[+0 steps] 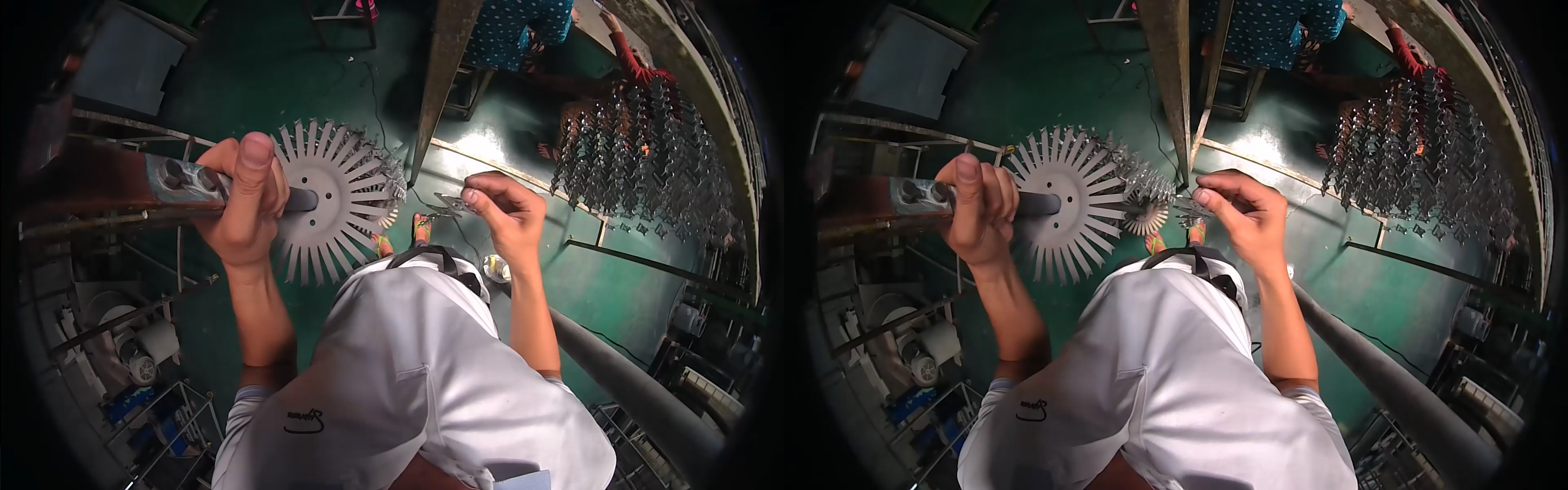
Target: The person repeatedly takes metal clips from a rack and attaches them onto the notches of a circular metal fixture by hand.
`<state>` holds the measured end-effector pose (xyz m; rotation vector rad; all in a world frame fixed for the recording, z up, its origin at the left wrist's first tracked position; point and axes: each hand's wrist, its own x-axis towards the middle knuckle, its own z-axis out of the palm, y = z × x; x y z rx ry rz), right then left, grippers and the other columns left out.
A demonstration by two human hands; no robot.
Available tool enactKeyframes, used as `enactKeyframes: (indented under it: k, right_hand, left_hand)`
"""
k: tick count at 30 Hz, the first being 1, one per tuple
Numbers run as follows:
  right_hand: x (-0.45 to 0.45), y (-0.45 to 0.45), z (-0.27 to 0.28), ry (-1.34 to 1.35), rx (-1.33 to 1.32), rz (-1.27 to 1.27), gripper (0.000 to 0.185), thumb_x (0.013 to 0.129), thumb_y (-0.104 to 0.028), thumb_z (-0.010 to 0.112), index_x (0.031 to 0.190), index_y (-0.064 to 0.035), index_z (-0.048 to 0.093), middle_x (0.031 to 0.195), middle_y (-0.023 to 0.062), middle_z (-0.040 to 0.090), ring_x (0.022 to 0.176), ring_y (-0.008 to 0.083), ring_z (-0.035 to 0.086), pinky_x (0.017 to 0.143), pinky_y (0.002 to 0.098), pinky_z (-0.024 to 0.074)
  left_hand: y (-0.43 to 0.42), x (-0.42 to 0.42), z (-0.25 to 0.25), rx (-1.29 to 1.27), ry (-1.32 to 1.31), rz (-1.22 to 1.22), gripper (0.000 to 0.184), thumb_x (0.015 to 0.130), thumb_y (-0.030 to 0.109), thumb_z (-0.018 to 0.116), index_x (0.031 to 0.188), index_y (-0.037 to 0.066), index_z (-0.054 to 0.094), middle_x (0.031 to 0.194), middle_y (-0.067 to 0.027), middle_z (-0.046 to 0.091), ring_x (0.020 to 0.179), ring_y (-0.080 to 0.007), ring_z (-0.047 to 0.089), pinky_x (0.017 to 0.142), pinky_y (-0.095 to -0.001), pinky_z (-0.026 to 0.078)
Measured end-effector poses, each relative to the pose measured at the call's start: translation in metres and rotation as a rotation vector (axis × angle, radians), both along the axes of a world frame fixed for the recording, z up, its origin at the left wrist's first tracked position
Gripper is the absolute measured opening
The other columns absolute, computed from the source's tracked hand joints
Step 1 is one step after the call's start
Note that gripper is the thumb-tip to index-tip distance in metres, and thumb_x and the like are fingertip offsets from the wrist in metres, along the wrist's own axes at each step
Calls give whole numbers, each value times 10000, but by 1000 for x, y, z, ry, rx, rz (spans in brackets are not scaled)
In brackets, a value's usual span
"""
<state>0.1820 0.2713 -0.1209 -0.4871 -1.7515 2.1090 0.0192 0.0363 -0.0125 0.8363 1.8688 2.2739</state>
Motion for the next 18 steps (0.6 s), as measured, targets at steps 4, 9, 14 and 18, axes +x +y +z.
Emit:
enactKeyframes:
  k: [4, 9, 14, 18]
  right_hand:
    - [-10, -13, -6, 92, -99, 108, 83, 856, 34, 740, 921, 49, 690, 947, 99, 718, 815, 104, 659, 740, 232, 525]
    - [-20, -24, -8, 138, 42, 247, 86, 847, 19, 744, 919, 38, 701, 938, 95, 723, 840, 123, 667, 745, 257, 533]
    - [-31, -27, -4, 172, 169, 337, 98, 850, -18, 753, 929, 25, 715, 918, 82, 731, 816, 142, 670, 735, 270, 523]
    - [-31, -30, 2, 208, 213, 378, 99, 851, -35, 756, 925, 15, 713, 895, 85, 730, 800, 158, 675, 715, 276, 511]
  left_hand:
    - [-2, 2, 9, -11, 13, -48, 461, 1054, 218, 490, 621, 112, 373, 484, 29, 288, 381, -79, 250, 374, -257, 240]
    - [-5, 4, 16, -17, 26, -125, 461, 1070, 230, 451, 632, 117, 364, 480, 29, 294, 374, -79, 258, 367, -257, 248]
    - [-5, 3, 17, -16, 18, -180, 419, 1076, 220, 426, 674, 115, 377, 484, 32, 311, 374, -75, 267, 364, -253, 255]
    - [-4, 8, 22, 12, 2, -174, 397, 1044, 204, 494, 671, 107, 395, 476, 30, 324, 372, -70, 274, 366, -252, 247]
